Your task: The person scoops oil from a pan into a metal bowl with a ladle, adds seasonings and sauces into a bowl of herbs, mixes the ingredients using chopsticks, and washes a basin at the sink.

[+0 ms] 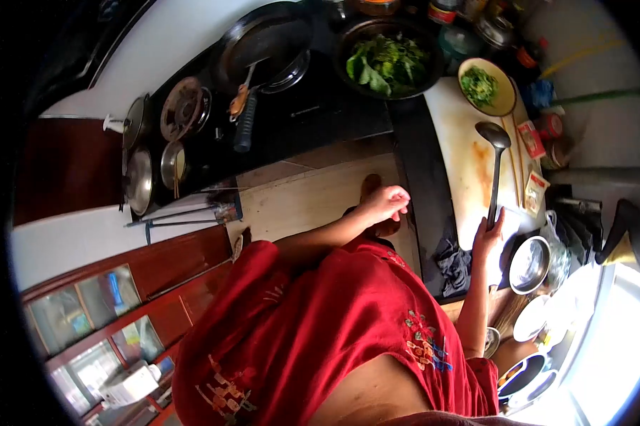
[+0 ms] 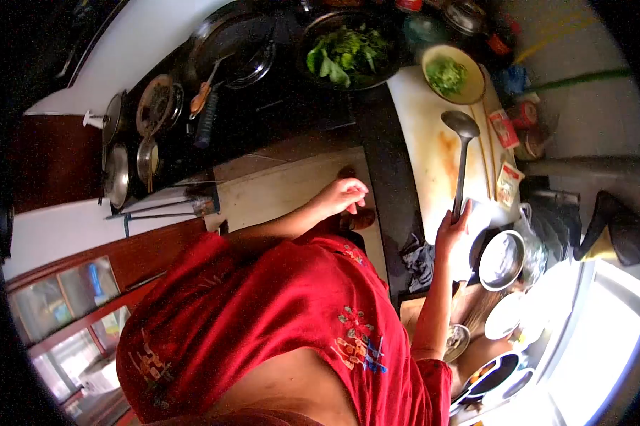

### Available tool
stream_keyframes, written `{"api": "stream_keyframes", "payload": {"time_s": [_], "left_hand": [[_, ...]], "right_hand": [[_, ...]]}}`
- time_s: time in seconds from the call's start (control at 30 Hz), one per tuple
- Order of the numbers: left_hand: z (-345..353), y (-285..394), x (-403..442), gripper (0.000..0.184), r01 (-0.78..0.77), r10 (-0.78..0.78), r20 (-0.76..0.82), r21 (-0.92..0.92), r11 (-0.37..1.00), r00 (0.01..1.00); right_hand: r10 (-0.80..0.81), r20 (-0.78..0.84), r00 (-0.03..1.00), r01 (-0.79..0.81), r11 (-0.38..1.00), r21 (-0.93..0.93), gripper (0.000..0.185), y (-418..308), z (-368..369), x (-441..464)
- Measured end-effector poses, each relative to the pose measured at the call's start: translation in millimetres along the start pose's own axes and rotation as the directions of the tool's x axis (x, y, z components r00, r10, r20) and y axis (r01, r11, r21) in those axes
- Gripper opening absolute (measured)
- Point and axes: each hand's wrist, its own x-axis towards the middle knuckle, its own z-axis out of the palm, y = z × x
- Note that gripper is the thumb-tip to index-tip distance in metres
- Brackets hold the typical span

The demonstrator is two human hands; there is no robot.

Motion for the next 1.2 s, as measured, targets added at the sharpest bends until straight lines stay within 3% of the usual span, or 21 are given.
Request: {"api": "stream_keyframes", "payload": {"time_s": [0.07,0.1,0.13,0.2,0.23,0.4,0.53,0.67,0.73,0.83,0.97,1.2], "left_hand": [[-23,-3,-15,0.018,-0.030,0.025,-0.085,-0.064,0.997,0.996],[-37,-8,-21,0.017,-0.067,0.051,-0.142,-0.112,0.991,0.989],[-47,-11,-28,0.017,-0.102,0.070,-0.195,-0.156,0.983,0.978],[-65,-10,-42,0.017,-0.087,0.041,-0.271,-0.158,0.984,0.962],[-74,-13,-45,0.019,-0.104,0.056,-0.256,-0.179,0.978,0.965],[-98,-12,-50,0.016,-0.103,0.050,-0.213,-0.249,0.963,0.976],[-128,9,-54,0.018,-0.117,0.080,-0.165,-0.229,0.966,0.983],[-173,6,-59,0.019,-0.151,0.113,-0.167,-0.235,0.960,0.979],[-196,9,-66,0.019,-0.144,0.120,-0.165,-0.145,0.979,0.979],[-226,5,-71,0.020,-0.066,0.048,-0.137,-0.128,0.990,0.989],[-267,-19,-75,0.020,-0.035,0.027,-0.100,-0.083,0.996,0.995],[-307,-42,-74,0.019,0.015,-0.025,-0.117,-0.086,0.996,0.993]], "right_hand": [[-0.033,0.000,0.999,0.033,0.999,-0.013,0.052,0,18,4],[-0.217,-0.090,0.972,0.208,0.973,-0.098,0.053,8,32,4],[-0.129,-0.054,0.990,0.123,0.987,-0.099,0.055,3,37,1],[0.049,0.023,0.999,-0.041,0.958,-0.285,0.053,-11,37,-4],[-0.031,-0.042,0.999,0.012,0.920,-0.393,0.055,-11,42,-6],[0.120,0.007,0.993,-0.091,0.787,-0.610,0.059,-22,48,-17],[0.101,-0.065,0.993,-0.119,0.784,-0.609,0.063,-73,56,-26],[-0.171,0.015,0.985,0.163,0.905,-0.393,0.043,-115,85,-42],[-0.237,0.090,0.967,0.253,0.934,-0.252,0.038,-128,116,-52],[-0.154,0.316,0.936,0.216,0.961,-0.173,0.034,-165,150,-71],[-0.098,0.594,0.799,0.210,0.970,-0.122,0.037,-184,184,-84],[0.044,0.676,0.735,0.102,0.979,-0.175,0.035,-195,192,-77]]}}
